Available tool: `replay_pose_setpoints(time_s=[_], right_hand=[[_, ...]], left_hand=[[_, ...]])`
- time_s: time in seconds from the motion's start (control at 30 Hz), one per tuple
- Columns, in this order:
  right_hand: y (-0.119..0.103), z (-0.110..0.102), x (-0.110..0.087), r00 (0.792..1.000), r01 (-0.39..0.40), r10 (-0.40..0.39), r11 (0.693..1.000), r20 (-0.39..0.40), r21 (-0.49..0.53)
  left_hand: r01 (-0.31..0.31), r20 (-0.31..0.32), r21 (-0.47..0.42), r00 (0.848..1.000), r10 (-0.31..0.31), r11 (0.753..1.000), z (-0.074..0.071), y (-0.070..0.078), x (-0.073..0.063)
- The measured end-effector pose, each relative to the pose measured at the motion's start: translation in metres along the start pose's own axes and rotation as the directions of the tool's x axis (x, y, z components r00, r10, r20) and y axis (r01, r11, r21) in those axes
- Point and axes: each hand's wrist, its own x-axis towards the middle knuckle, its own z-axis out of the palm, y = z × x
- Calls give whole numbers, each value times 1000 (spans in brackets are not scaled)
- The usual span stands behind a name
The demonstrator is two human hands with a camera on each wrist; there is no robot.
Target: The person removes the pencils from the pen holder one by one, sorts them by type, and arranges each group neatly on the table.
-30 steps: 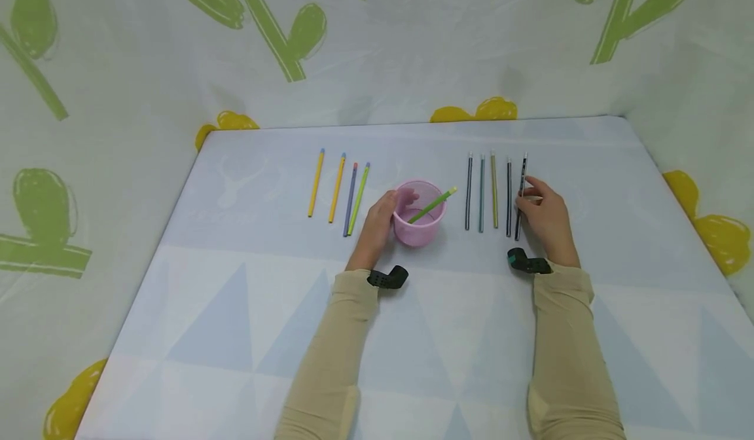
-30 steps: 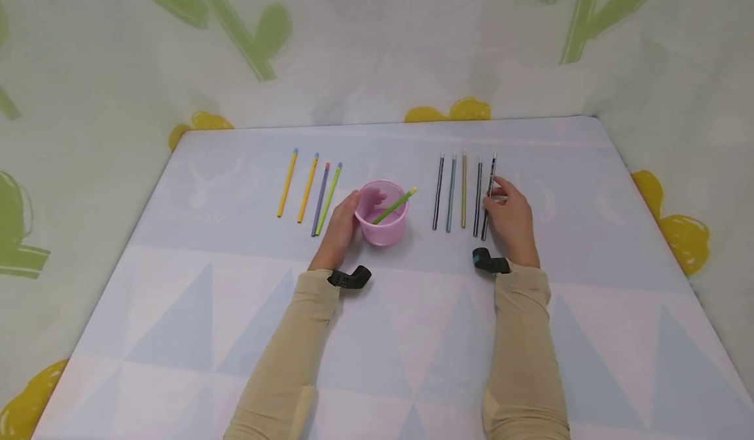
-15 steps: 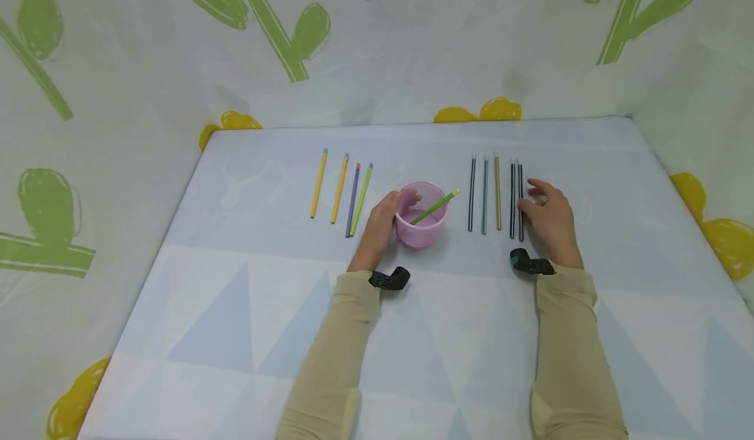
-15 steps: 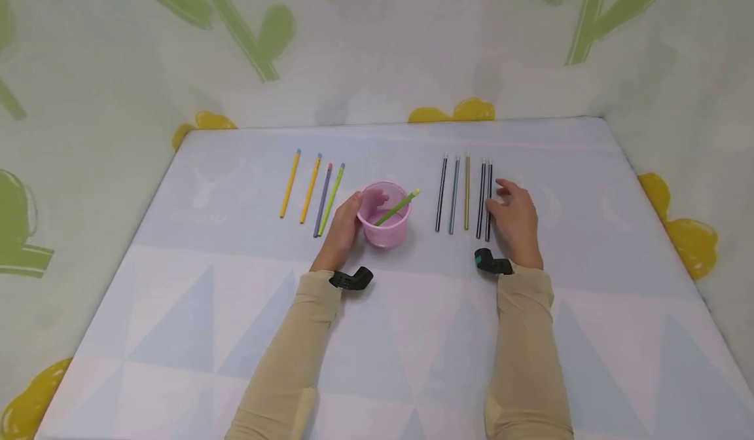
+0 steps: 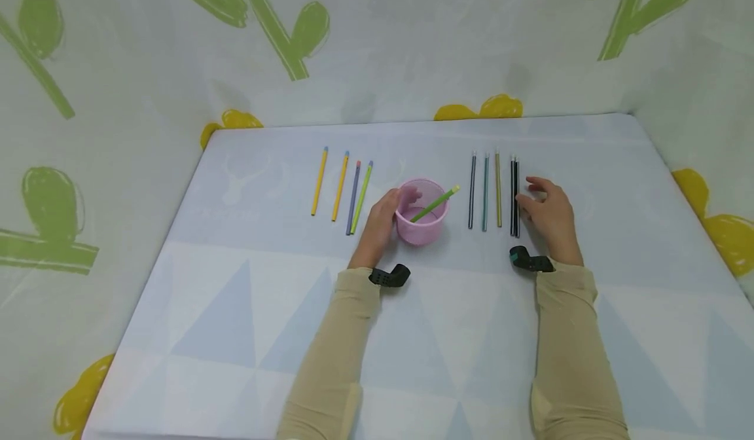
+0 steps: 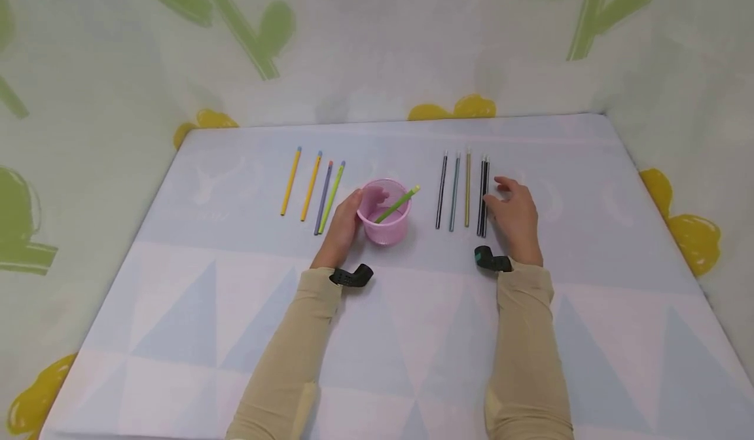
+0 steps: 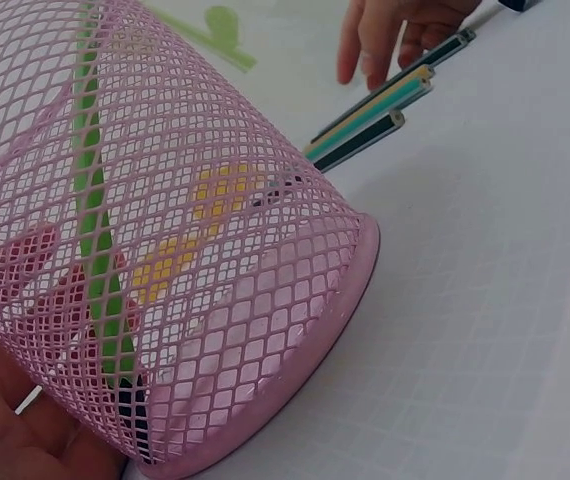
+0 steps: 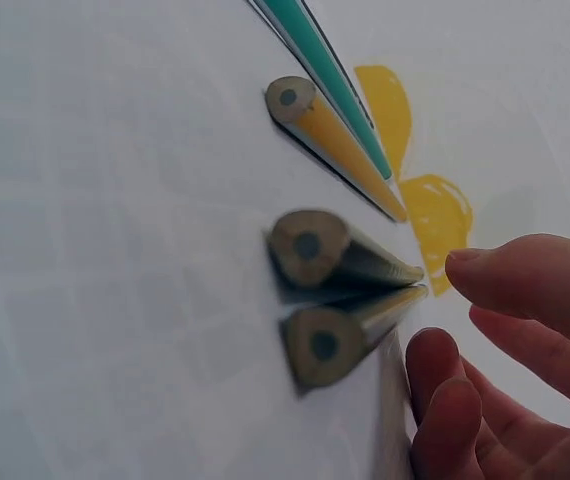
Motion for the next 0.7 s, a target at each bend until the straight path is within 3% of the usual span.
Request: replay_pose_setpoints(time_s=[0.2, 0.4, 0.7], right_hand=[[-2, 0, -2, 1000, -5, 4, 999, 15, 46], [-7, 2, -1, 999, -16, 25, 984, -45, 177], [-3, 10, 7, 992, 93, -62, 949, -111, 302]], left_hand=[[-12, 4, 1, 1000, 12, 1000, 0, -2, -1], [8, -3, 24, 1000, -8, 1000, -2, -1, -1], [-10, -6, -18, 1000, 10, 1000, -1, -3, 0]])
